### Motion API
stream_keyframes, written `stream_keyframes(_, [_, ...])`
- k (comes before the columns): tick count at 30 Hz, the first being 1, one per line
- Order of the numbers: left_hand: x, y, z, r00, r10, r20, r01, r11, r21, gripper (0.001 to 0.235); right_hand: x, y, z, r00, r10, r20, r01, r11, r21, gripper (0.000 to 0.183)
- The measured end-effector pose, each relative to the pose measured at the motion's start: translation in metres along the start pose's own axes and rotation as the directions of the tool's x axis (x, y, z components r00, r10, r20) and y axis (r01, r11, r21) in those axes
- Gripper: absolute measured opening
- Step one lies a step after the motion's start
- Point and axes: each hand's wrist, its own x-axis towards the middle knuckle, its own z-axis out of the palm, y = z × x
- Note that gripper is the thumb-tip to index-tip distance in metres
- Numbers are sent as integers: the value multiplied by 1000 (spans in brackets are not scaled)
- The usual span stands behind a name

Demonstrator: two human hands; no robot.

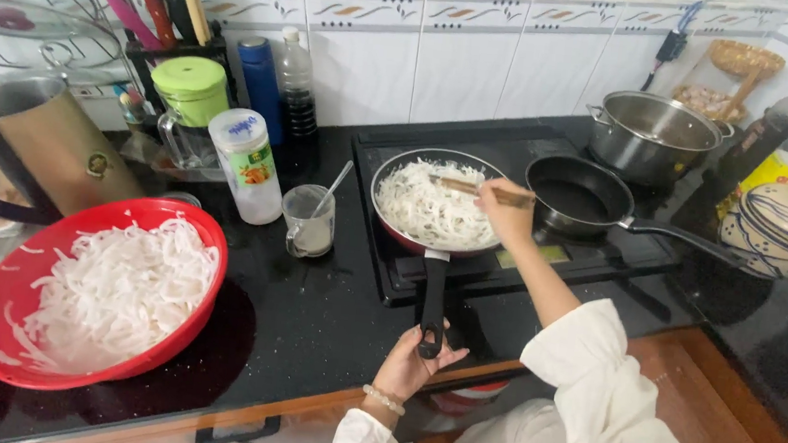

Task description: The person is stirring white noodles in a frying pan on a stovetop using chopsticks.

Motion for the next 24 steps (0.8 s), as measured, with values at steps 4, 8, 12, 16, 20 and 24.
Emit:
stream_keyframes(4, [1,2,4,1000,-12,-10,12,1000,28,47,-16,-31,3,996,-5,91,2,999,34,12])
stream_keyframes(8, [-1,3,5,1000,-10,7,9,999,41,46,-38,-66,-11,992,-53,119,33,986,164,12])
stream_keyframes(12, [0,5,11,999,-11,32,10,1000,29,45,-60,-77,-30,973,-80,217,46,986,159,9])
stream_keyframes(16, [6,-10,-22,998,46,41,-52,990,135,46,-59,-54,-39,996,-15,92,12,999,30,6])
stream_keyframes(20, [7,-7,-24,998,46,41,-52,989,140,47,-54,-42,-50,998,-69,6,69,997,-20,6])
stream_keyframes(24, [7,-9,-23,998,50,42,-55,990,127,47,-71,-45,-56,999,0,47,1,1000,-20,11])
